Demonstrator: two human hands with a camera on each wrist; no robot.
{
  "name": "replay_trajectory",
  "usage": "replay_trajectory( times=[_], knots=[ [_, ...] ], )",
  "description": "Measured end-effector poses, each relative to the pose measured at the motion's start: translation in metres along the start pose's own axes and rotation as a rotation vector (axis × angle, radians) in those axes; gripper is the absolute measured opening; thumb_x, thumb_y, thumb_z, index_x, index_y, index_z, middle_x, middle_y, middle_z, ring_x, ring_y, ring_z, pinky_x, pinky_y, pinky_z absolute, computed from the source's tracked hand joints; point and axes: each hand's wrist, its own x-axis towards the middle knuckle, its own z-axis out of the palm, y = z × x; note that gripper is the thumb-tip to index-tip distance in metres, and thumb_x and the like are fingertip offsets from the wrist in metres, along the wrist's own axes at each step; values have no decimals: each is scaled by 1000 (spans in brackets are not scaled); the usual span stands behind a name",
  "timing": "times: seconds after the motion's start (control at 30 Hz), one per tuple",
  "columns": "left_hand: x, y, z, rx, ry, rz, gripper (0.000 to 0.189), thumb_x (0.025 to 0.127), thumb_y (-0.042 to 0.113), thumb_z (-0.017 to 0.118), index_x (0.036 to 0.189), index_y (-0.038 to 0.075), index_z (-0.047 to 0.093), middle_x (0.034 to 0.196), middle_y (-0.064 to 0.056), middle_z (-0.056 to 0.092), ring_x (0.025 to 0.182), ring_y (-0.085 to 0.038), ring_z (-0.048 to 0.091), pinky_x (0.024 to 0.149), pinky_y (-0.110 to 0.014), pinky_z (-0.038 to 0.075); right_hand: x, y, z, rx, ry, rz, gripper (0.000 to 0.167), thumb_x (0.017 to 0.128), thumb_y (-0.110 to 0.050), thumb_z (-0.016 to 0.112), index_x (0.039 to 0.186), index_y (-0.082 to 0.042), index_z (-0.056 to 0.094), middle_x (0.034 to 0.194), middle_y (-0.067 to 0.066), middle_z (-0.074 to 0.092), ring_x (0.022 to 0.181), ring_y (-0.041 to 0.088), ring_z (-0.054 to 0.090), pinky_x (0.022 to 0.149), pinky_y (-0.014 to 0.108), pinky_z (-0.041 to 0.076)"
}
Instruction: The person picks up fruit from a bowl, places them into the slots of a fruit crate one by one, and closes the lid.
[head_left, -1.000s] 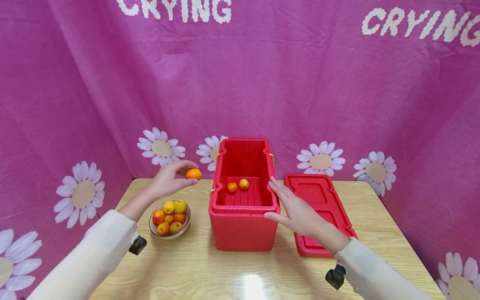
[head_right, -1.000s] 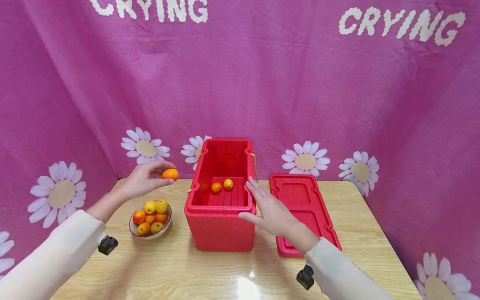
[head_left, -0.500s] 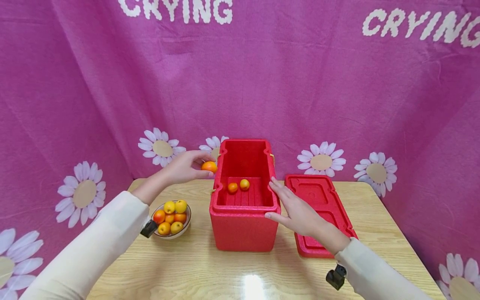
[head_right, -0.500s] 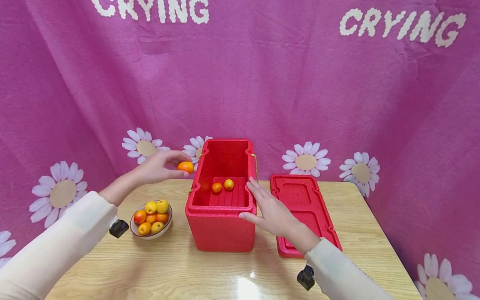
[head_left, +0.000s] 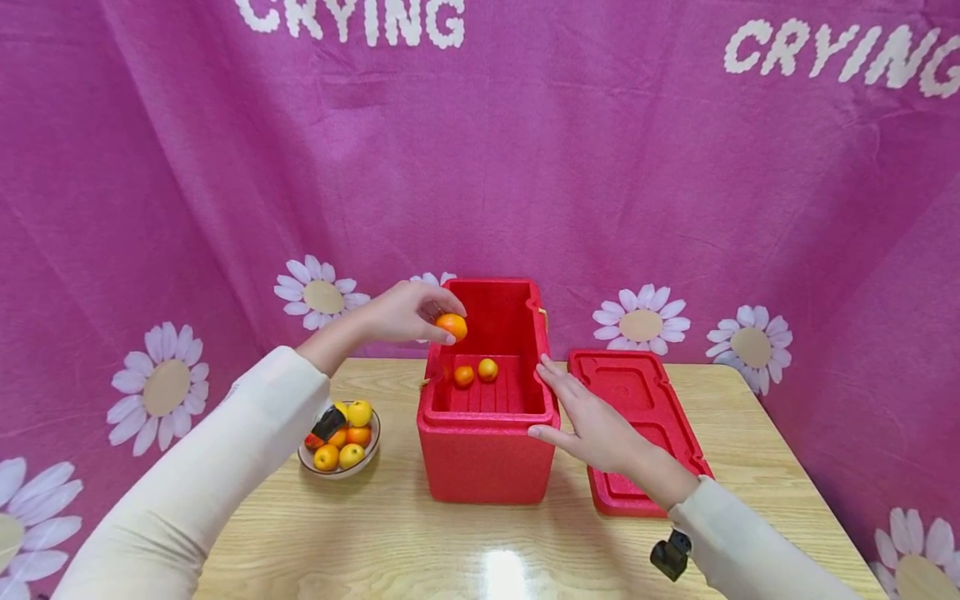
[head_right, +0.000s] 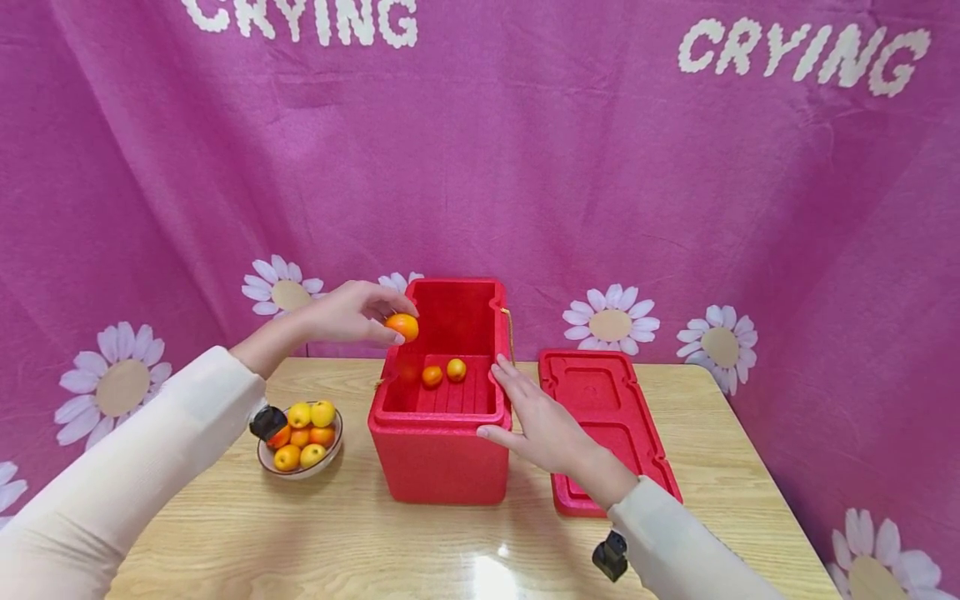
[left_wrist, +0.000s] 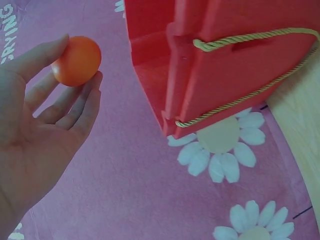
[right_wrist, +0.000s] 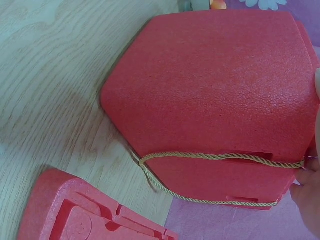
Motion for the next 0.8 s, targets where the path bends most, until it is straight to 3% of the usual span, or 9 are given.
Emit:
replay_trajectory(
  times=[0.2,0.4,0.67,0.8],
  knots=[
    [24,6,-1,32,-73,3,36,82,15,74,116,5,67,109,-10,70,98,-22,66,93,-35,53,0,0,-1,14,-7,9,89,84,-57,62,153,-16,23,162,2,19,146,27,30,110,49,40],
    [45,11,-2,64,-208,-42,36,83,20,72,118,10,68,115,-8,69,107,-22,60,96,-36,50,0,-2,-2,25,-15,12,90,84,-59,61,154,-19,22,162,1,18,146,27,29,109,49,42],
    [71,12,4,-62,-376,-221,39,84,17,68,122,10,65,121,-8,64,107,-20,60,98,-35,52,3,-3,0,13,-9,-20,91,84,-62,59,153,-13,25,162,2,20,148,25,27,112,48,38],
    [85,12,10,-108,-433,-278,40,86,16,66,125,7,63,120,-8,64,103,-17,61,99,-33,52,4,-4,0,15,-7,-24,90,85,-60,60,153,-13,24,162,3,21,148,25,26,113,47,38]
  ],
)
